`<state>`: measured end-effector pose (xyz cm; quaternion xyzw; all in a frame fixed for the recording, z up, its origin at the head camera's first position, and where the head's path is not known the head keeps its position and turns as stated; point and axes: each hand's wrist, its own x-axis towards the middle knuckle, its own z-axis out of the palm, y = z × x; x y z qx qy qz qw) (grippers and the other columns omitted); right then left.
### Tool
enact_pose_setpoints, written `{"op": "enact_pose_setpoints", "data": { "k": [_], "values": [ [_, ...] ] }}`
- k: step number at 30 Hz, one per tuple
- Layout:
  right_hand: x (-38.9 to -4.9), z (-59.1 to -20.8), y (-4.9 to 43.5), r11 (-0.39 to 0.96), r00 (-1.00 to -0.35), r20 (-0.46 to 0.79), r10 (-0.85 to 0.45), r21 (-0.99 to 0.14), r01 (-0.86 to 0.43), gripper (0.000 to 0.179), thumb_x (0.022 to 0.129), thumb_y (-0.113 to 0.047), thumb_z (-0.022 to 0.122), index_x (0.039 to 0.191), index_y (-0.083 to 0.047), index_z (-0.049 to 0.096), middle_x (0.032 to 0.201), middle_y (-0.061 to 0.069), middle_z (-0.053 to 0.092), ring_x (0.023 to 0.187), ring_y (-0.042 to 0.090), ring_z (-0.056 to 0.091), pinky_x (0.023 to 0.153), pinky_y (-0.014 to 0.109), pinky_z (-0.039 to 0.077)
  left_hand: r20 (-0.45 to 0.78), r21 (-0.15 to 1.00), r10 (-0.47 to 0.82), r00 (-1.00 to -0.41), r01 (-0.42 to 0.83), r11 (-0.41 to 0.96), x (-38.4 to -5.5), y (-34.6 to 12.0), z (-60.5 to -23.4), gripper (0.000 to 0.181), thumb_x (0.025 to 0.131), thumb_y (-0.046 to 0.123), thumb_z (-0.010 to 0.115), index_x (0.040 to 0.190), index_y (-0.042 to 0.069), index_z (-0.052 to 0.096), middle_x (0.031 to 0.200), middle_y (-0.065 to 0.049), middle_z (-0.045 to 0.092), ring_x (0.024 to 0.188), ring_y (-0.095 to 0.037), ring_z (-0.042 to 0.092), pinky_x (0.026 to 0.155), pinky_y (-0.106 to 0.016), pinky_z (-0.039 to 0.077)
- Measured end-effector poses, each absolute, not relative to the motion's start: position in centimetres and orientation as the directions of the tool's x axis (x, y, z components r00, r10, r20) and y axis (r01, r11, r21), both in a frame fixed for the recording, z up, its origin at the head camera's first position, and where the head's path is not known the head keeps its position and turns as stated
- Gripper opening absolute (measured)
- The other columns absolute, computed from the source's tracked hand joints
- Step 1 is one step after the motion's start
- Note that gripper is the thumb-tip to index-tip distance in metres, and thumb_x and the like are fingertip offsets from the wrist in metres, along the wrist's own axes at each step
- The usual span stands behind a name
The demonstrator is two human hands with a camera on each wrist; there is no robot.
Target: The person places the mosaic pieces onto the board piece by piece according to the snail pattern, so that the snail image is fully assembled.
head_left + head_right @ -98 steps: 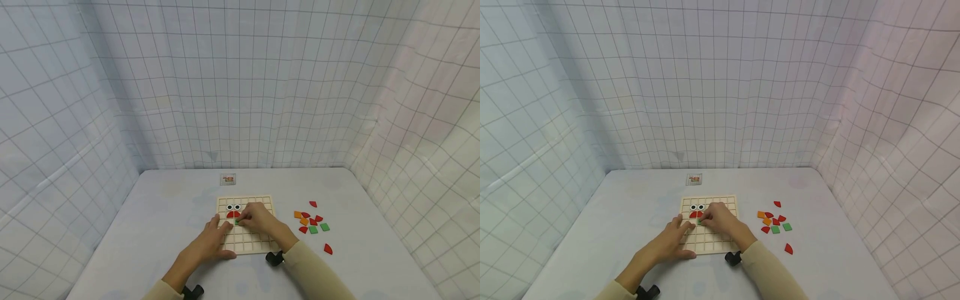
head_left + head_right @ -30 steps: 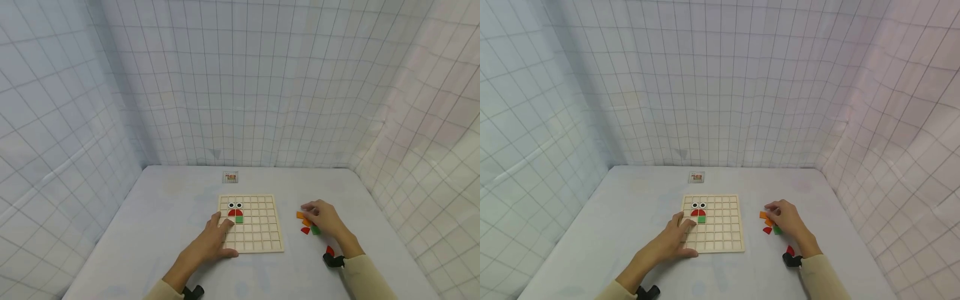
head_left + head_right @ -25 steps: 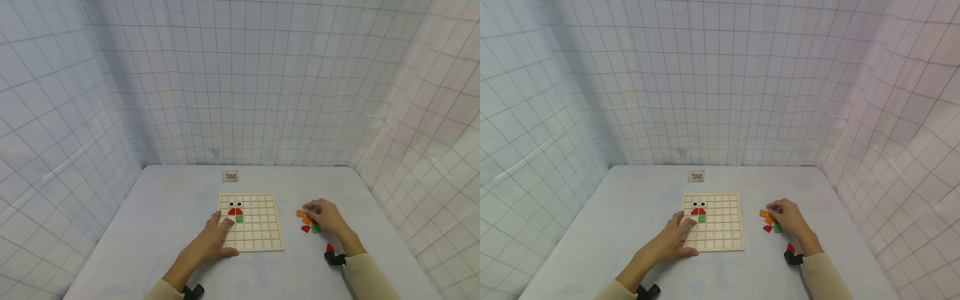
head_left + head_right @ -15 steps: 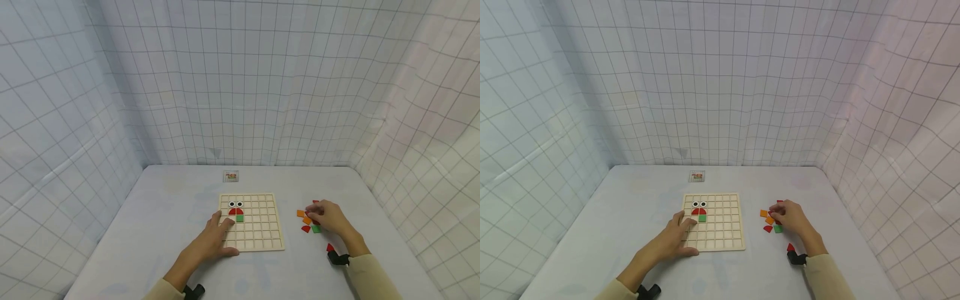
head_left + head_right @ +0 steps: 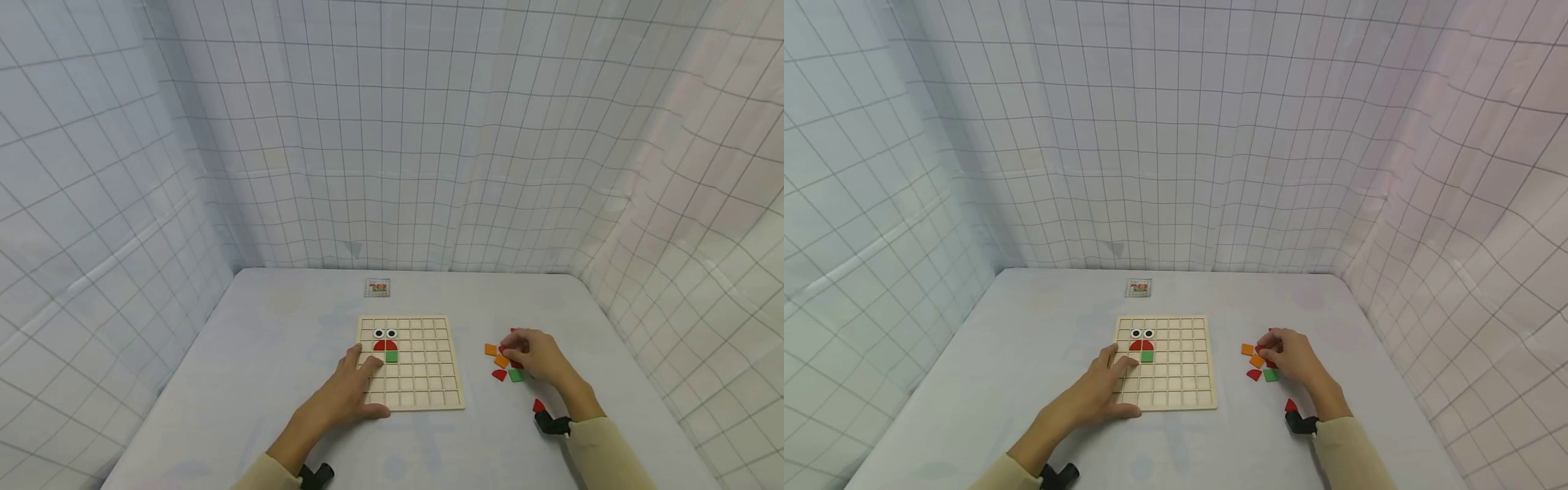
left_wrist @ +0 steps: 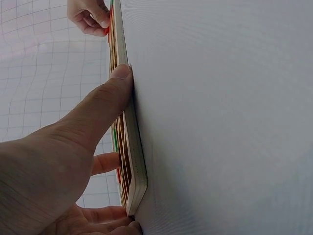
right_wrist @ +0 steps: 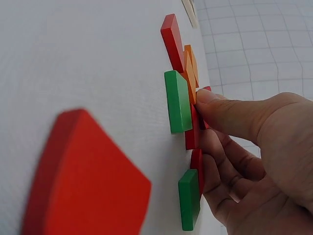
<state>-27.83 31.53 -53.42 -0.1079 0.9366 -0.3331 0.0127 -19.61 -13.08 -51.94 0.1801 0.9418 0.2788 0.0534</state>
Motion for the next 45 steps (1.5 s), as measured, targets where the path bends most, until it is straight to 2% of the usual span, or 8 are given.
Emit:
{"op": "enact_pose_setpoints", "data": {
  "k": [8,20,29,38,41,45],
  "values": [
    [-27.9,-53.7,31.5,0.737,-0.976,0.071,-0.205,-0.645,-0.202,0.013,0.105,-0.012,0.088,0.116,-0.006,0.084,0.105,0.005,0.086,0.089,0.009,0.073,0.079,0.021,0.058,-0.003,0.545,0.364,-0.931,0.304,0.782,-19.6,-13.0,-51.7,0.09,0.084,0.047,0.106,0.154,0.01,0.063,0.177,-0.041,0.034,0.156,-0.065,0.049,0.117,-0.076,0.057],
    [-27.6,-54.3,31.2,0.72,-0.973,0.122,-0.194,-0.656,-0.226,0.02,0.106,-0.018,0.088,0.122,-0.007,0.086,0.11,0.004,0.088,0.093,0.012,0.075,0.084,0.021,0.061,-0.013,0.535,0.361,-0.932,0.299,0.79,-19.5,-12.9,-52.0,0.091,0.085,0.05,0.105,0.155,0.012,0.063,0.178,-0.041,0.033,0.159,-0.066,0.047,0.118,-0.076,0.056],
    [-27.3,-54.0,30.4,0.682,-0.95,0.276,-0.147,-0.668,-0.299,0.014,0.107,-0.011,0.087,0.121,-0.01,0.087,0.113,0.007,0.088,0.087,0.006,0.071,0.077,0.02,0.061,-0.015,0.53,0.36,-0.933,0.298,0.794,-19.6,-13.0,-52.1,0.091,0.085,0.049,0.105,0.155,0.011,0.062,0.178,-0.04,0.033,0.158,-0.062,0.048,0.118,-0.074,0.057],
    [-26.8,-53.3,28.5,0.632,-0.934,0.33,-0.136,-0.697,-0.338,0.015,0.107,-0.011,0.087,0.121,-0.014,0.087,0.119,0.006,0.089,0.102,0.023,0.085,0.085,0.019,0.065,-0.01,0.529,0.357,-0.934,0.299,0.794,-19.7,-13.1,-52.0,0.09,0.085,0.048,0.106,0.155,0.012,0.062,0.177,-0.041,0.033,0.159,-0.063,0.048,0.116,-0.074,0.058],
    [-26.7,-53.2,27.8,0.61,-0.919,0.357,-0.165,-0.695,-0.38,0.015,0.106,-0.01,0.087,0.121,-0.014,0.087,0.118,0.005,0.09,0.103,0.021,0.086,0.087,0.021,0.066,-0.014,0.535,0.356,-0.934,0.293,0.792,-19.7,-13.0,-52.0,0.091,0.085,0.049,0.106,0.156,0.012,0.062,0.178,-0.04,0.033,0.16,-0.063,0.047,0.117,-0.074,0.057],
    [-26.5,-53.1,26.8,0.573,-0.895,0.393,-0.213,-0.692,-0.44,0.016,0.105,-0.006,0.086,0.12,-0.013,0.087,0.115,0.006,0.09,0.097,0.016,0.085,0.081,0.022,0.067,-0.027,0.543,0.352,-0.936,0.282,0.791,-19.6,-13.0,-52.1,0.092,0.085,0.049,0.106,0.157,0.012,0.062,0.179,-0.039,0.031,0.161,-0.063,0.046,0.119,-0.075,0.056]
  ]
}}
